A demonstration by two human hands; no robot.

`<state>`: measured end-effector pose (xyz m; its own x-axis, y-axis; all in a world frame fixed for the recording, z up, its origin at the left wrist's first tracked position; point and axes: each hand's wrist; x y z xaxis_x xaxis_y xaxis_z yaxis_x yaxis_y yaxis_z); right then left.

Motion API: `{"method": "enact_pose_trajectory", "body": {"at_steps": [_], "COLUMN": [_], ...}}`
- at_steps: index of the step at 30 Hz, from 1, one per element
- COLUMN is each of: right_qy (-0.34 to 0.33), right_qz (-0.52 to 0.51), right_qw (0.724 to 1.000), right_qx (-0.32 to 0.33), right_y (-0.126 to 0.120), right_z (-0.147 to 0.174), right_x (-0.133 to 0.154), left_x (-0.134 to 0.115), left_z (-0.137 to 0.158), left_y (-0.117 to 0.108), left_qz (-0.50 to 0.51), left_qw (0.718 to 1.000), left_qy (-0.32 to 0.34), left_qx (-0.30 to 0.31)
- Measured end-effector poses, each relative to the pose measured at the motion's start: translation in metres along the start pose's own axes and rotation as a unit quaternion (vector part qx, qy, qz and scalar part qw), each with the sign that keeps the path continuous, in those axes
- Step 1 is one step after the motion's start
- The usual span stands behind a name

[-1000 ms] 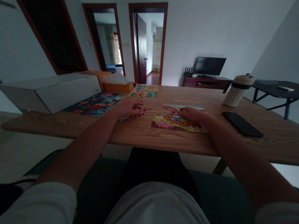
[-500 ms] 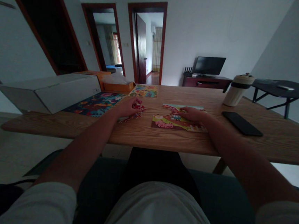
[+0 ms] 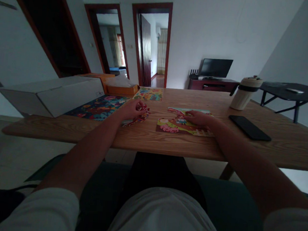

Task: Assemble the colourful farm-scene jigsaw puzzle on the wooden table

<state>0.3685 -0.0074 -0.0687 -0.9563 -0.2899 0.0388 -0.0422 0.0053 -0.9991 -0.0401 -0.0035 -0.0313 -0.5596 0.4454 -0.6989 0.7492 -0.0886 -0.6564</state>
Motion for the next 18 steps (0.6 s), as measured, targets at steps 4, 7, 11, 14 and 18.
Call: {"method": "enact_pose_trajectory", "body": {"at_steps": [4, 7, 11, 14, 18], "right_qy": [0.001, 0.008, 0.031, 0.020, 0.009], "right_qz": [-0.005, -0.001, 0.005, -0.004, -0.006], "right_qw": [1.000, 1.000, 0.999, 1.000, 1.000], "right_qx": [0.003, 0.008, 0.015, 0.009, 0.005], "right_y": [-0.002, -0.004, -0.008, -0.008, -0.006], "right_z": [0.002, 0.005, 0.009, 0.010, 0.008], "right_x": [0.002, 0.005, 0.009, 0.010, 0.008], "left_x": [-0.007, -0.014, -0.018, -0.014, -0.005], "left_z": [0.002, 0.003, 0.003, 0.002, 0.001], "left_y": [0.001, -0.002, -0.014, -0.023, -0.027], "left_qz": [0.015, 0.010, -0.037, -0.065, -0.112], "left_qw": [1.000, 0.999, 0.989, 0.979, 0.976], "left_qy": [0.007, -0.017, -0.063, -0.102, -0.145], "left_qx": [0.002, -0.031, -0.128, -0.166, -0.121]}}
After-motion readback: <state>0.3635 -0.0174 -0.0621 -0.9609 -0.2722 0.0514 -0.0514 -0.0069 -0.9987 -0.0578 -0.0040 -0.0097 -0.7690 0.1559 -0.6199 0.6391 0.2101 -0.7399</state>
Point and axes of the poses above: each hand's wrist, its own z-axis away from the middle knuckle, its own y-axis out of the palm, x = y × z, and after that the axes turned 14 degrees about z, right-handed
